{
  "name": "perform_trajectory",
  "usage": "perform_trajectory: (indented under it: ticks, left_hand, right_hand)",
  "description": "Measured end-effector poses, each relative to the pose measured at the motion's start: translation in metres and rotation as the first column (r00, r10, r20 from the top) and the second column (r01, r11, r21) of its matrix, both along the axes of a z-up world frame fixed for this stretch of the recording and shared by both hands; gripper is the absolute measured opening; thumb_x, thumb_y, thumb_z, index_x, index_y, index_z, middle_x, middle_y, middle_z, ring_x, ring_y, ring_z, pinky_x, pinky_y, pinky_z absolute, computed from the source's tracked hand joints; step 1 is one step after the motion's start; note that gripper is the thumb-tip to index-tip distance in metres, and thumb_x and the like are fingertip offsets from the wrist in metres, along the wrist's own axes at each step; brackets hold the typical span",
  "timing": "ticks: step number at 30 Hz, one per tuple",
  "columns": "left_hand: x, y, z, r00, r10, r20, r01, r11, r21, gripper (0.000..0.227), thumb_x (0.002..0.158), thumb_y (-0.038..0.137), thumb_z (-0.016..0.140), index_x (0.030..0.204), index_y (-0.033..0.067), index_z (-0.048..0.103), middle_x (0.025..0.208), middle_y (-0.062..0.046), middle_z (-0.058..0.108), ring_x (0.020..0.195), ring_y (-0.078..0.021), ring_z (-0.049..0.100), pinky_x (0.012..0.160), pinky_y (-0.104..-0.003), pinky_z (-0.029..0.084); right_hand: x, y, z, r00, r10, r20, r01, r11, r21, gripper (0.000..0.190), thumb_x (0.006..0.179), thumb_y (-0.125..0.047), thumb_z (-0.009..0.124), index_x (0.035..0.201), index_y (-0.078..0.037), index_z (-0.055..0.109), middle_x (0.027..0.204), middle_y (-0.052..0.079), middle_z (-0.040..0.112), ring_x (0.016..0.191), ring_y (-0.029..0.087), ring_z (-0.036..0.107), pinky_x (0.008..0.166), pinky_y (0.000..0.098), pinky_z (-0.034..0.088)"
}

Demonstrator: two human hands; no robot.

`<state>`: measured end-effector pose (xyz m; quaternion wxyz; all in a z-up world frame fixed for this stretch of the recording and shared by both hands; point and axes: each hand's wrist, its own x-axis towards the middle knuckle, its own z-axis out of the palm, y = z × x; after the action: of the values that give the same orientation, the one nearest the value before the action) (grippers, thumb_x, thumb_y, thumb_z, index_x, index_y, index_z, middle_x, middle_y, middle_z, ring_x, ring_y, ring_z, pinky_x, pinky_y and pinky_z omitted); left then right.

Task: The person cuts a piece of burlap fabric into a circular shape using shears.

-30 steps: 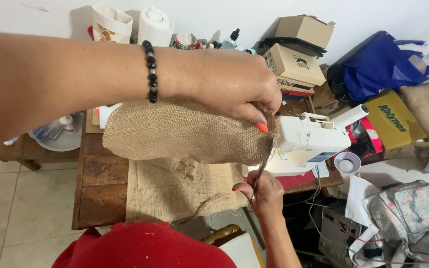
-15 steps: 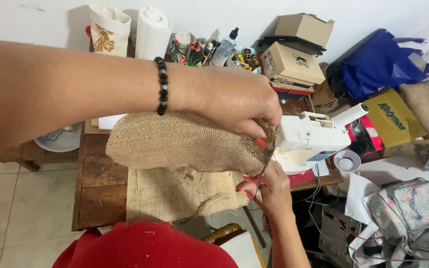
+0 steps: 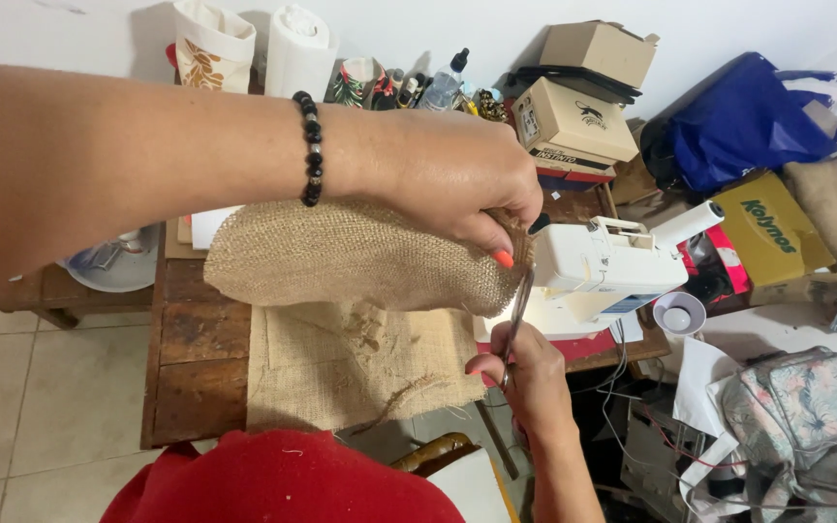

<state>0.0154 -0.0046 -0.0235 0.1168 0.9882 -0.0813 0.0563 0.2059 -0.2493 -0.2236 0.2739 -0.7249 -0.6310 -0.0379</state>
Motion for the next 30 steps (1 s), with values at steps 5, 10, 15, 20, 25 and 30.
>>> perform_trajectory:
  ticks: [5, 10, 15, 20, 25, 30]
  left_hand:
    - [0.013, 0.001, -0.015, 0.989, -0.121, 0.086, 0.121, 0.993, 0.006, 0.027, 0.092, 0.043, 0.075, 0.091, 0.017, 0.075, 0.076, -0.001, 0.073, 0.074, -0.0248, 0.069, 0.063, -0.046, 0.051]
    - [0.009, -0.007, -0.015, 0.995, -0.099, 0.025, 0.1, 0.994, -0.034, 0.02, 0.094, 0.035, 0.074, 0.084, 0.0179, 0.076, 0.07, 0.005, 0.07, 0.064, -0.0141, 0.064, 0.062, -0.036, 0.051]
    - [0.01, 0.001, -0.017, 0.999, -0.05, 0.009, 0.051, 0.998, -0.029, 0.039, 0.094, 0.042, 0.08, 0.069, 0.0164, 0.063, 0.056, 0.002, 0.056, 0.054, -0.0164, 0.053, 0.055, -0.038, 0.041]
    - [0.003, 0.001, -0.01, 0.998, -0.005, -0.06, 0.003, 0.999, -0.033, 0.023, 0.092, 0.042, 0.078, 0.084, 0.0204, 0.075, 0.063, 0.004, 0.065, 0.059, -0.0116, 0.06, 0.06, -0.031, 0.05]
    - [0.006, 0.004, -0.022, 0.998, 0.006, -0.064, -0.007, 1.0, -0.027, 0.025, 0.091, 0.046, 0.076, 0.088, 0.0212, 0.074, 0.076, 0.006, 0.07, 0.074, -0.0127, 0.065, 0.061, -0.036, 0.052]
    - [0.016, 0.004, -0.063, 0.984, -0.133, 0.117, 0.159, 0.957, -0.244, 0.028, 0.089, 0.04, 0.078, 0.099, 0.0149, 0.078, 0.075, -0.01, 0.075, 0.072, -0.0337, 0.074, 0.066, -0.044, 0.06]
  right_hand:
    - [-0.006, 0.01, 0.019, 0.993, 0.109, 0.053, -0.104, 0.991, -0.087, 0.088, 0.075, -0.083, 0.046, 0.112, -0.004, 0.061, 0.089, 0.009, 0.061, 0.082, 0.026, 0.062, 0.07, 0.042, 0.052]
    - [0.001, 0.014, 0.016, 0.982, 0.099, 0.16, -0.094, 0.995, -0.036, 0.085, 0.075, -0.08, 0.048, 0.109, -0.002, 0.053, 0.094, 0.013, 0.059, 0.09, 0.031, 0.059, 0.074, 0.0463, 0.049]
    - [0.008, 0.012, 0.0, 0.966, 0.02, 0.258, -0.022, 1.0, 0.007, 0.069, 0.077, -0.077, 0.049, 0.074, -0.008, 0.04, 0.065, 0.003, 0.043, 0.06, 0.022, 0.046, 0.052, 0.0414, 0.04]
    - [0.011, 0.01, -0.016, 0.935, 0.065, 0.347, -0.126, 0.98, 0.155, 0.055, 0.081, -0.061, 0.064, 0.077, -0.009, 0.045, 0.063, -0.001, 0.046, 0.053, 0.018, 0.044, 0.049, 0.0351, 0.039]
    - [0.005, 0.009, 0.005, 0.993, 0.119, -0.009, -0.118, 0.988, 0.096, 0.036, 0.081, -0.045, 0.071, 0.079, -0.013, 0.054, 0.068, -0.004, 0.052, 0.06, 0.012, 0.049, 0.056, 0.0295, 0.041]
    - [-0.005, 0.026, 0.021, 0.962, 0.1, -0.254, -0.036, 0.968, 0.247, 0.056, 0.072, -0.066, 0.076, 0.091, -0.014, 0.068, 0.07, -0.001, 0.061, 0.065, 0.016, 0.059, 0.066, 0.0287, 0.049]
